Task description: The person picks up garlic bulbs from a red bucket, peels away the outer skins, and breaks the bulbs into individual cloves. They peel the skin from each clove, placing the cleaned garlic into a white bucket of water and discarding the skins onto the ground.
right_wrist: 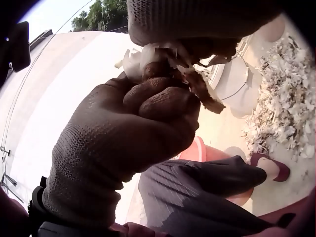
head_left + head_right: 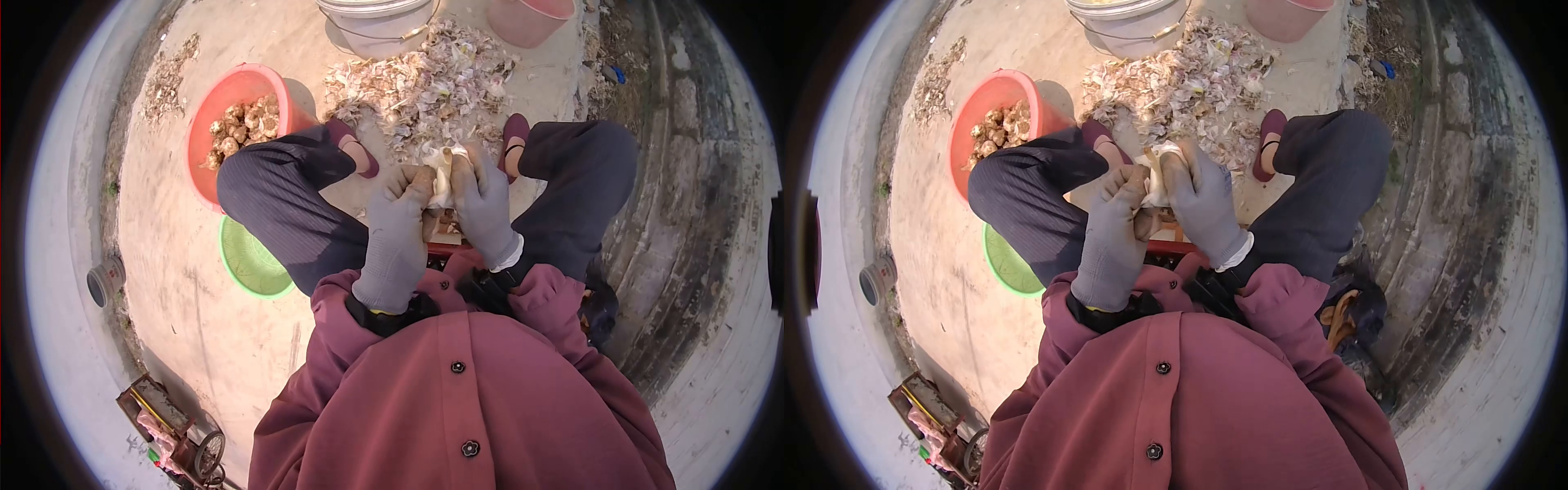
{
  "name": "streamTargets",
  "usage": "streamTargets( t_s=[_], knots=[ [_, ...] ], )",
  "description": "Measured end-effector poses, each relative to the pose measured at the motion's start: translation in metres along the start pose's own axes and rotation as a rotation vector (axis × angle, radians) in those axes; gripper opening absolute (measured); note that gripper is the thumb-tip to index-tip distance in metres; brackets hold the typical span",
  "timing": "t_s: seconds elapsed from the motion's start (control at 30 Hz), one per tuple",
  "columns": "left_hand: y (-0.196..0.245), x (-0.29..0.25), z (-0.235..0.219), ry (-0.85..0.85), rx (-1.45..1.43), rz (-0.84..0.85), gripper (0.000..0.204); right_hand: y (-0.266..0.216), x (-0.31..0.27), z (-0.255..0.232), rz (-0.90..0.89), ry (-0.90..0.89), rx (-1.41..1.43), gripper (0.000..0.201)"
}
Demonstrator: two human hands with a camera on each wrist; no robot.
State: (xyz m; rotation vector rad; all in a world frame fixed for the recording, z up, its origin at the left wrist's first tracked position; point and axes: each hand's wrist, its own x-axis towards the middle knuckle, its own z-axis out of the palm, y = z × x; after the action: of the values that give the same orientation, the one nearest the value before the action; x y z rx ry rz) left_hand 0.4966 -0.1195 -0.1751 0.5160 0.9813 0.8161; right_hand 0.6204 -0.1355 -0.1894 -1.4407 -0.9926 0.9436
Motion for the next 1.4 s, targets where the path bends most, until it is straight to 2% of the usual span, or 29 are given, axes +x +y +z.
streamTargets(
  t_s=[0.07, 0.1, 0.17, 0.2, 0.3, 0.37, 0.47, 0.5, 0.57, 0.6, 0.63, 0.67, 0.73, 0.8, 0.83, 0.93, 0.97, 1.0, 1.03, 1.07, 1.1, 1.13, 1.17, 1.2, 1.23, 1.27, 1.3, 1.33, 1.4],
  knots=[
    [0.005, -0.002, 0.003, -0.026, 0.039, 0.006, 0.025, -0.009, -0.002, 0.003, 0.059, 0.001, -0.078, 0.019],
    [0.007, -0.003, 0.009, 0.038, 0.054, 0.032, 0.024, -0.007, -0.002, 0.004, 0.06, 0.0, -0.079, 0.019],
    [0.004, -0.002, 0.015, 0.1, 0.063, 0.062, 0.023, 0.003, 0.001, 0.005, -0.318, 0.087, -0.354, 0.019],
    [0.0, 0.0, 0.015, 0.143, 0.144, 0.129, 0.02, 0.012, 0.001, 0.004, -0.321, 0.086, -0.356, 0.019],
    [-0.002, 0.002, 0.013, 0.192, 0.201, 0.239, 0.014, 0.022, 0.004, 0.0, -0.261, 0.01, -0.326, 0.021],
    [-0.003, 0.003, 0.011, 0.195, 0.179, 0.274, 0.012, 0.006, 0.006, -0.001, 0.204, 0.028, -0.134, 0.022],
    [-0.001, 0.005, 0.007, 0.201, 0.307, 0.313, 0.009, 0.005, -0.002, -0.002, 0.233, 0.169, 0.054, 0.024],
    [0.0, 0.004, 0.008, 0.212, 0.315, 0.304, 0.009, 0.002, -0.005, -0.001, 0.234, 0.169, 0.055, 0.024],
    [0.0, 0.005, 0.009, 0.218, 0.323, 0.294, 0.009, -0.01, -0.008, 0.0, 0.42, 0.043, 0.332, 0.024],
    [-0.002, 0.004, 0.008, 0.196, 0.57, 0.421, 0.011, -0.005, -0.009, 0.002, 0.419, 0.048, 0.331, 0.024],
    [-0.003, 0.004, 0.007, 0.172, 0.818, 0.545, 0.014, -0.001, -0.008, 0.006, 0.304, 0.012, 0.238, 0.024],
    [-0.004, 0.003, 0.007, 0.172, 0.819, 0.544, 0.014, 0.001, -0.007, 0.009, 0.19, -0.026, 0.147, 0.024],
    [-0.006, 0.001, 0.008, 0.11, 0.89, 0.612, 0.014, -0.002, -0.006, 0.003, 0.265, -0.025, 0.054, 0.025],
    [-0.008, -0.001, 0.009, 0.097, 0.948, 0.619, 0.017, -0.003, -0.004, -0.004, 0.447, -0.073, 0.238, 0.027],
    [-0.01, -0.003, 0.009, 0.092, 1.004, 0.624, 0.021, -0.004, -0.005, -0.005, 0.45, -0.074, 0.239, 0.027],
    [-0.007, -0.004, 0.013, 0.048, 1.008, 0.661, 0.022, 0.0, -0.006, -0.007, 0.379, -0.092, 0.259, 0.027],
    [-0.007, -0.004, 0.014, 0.045, 1.009, 0.661, 0.022, 0.012, -0.008, -0.006, 0.24, -0.109, 0.207, 0.026],
    [-0.006, -0.003, 0.015, 0.047, 0.903, 0.595, 0.02, 0.022, -0.01, -0.006, 0.1, -0.126, 0.154, 0.025],
    [-0.005, -0.002, 0.016, 0.049, 0.797, 0.528, 0.017, 0.016, -0.008, -0.006, 0.098, -0.125, 0.156, 0.025],
    [-0.007, 0.003, 0.013, 0.05, 0.799, 0.529, 0.017, 0.007, -0.006, -0.004, 0.282, -0.089, 0.17, 0.025],
    [-0.01, 0.012, 0.007, 0.069, 0.538, 0.431, 0.016, 0.002, -0.005, -0.004, 0.467, -0.052, 0.184, 0.024],
    [-0.009, 0.017, 0.002, 0.086, 0.278, 0.331, 0.015, 0.007, -0.005, -0.006, 0.466, -0.052, 0.185, 0.024],
    [0.003, 0.014, 0.004, 0.117, 0.186, 0.205, 0.015, 0.018, -0.003, -0.012, 0.46, -0.103, 0.377, 0.025],
    [0.003, 0.018, -0.001, 0.118, 0.187, 0.208, 0.015, 0.029, -0.001, -0.017, 0.452, -0.155, 0.569, 0.026],
    [0.0, 0.025, -0.008, 0.097, 0.064, 0.159, 0.017, 0.039, 0.001, -0.021, 0.45, -0.156, 0.571, 0.026],
    [0.0, 0.032, -0.013, 0.075, -0.059, 0.109, 0.019, 0.048, 0.003, -0.026, 0.487, -0.055, 0.589, 0.027],
    [0.0, 0.038, -0.018, -0.034, -0.116, 0.103, 0.027, 0.057, 0.004, -0.03, 0.525, 0.045, 0.604, 0.028],
    [0.0, 0.043, -0.019, -0.031, -0.117, 0.106, 0.027, 0.059, 0.004, -0.033, 0.525, 0.041, 0.604, 0.028],
    [-0.001, 0.053, -0.019, -0.201, -0.336, 0.058, 0.033, 0.062, 0.002, -0.038, 0.514, 0.135, 0.575, 0.029]
  ],
)
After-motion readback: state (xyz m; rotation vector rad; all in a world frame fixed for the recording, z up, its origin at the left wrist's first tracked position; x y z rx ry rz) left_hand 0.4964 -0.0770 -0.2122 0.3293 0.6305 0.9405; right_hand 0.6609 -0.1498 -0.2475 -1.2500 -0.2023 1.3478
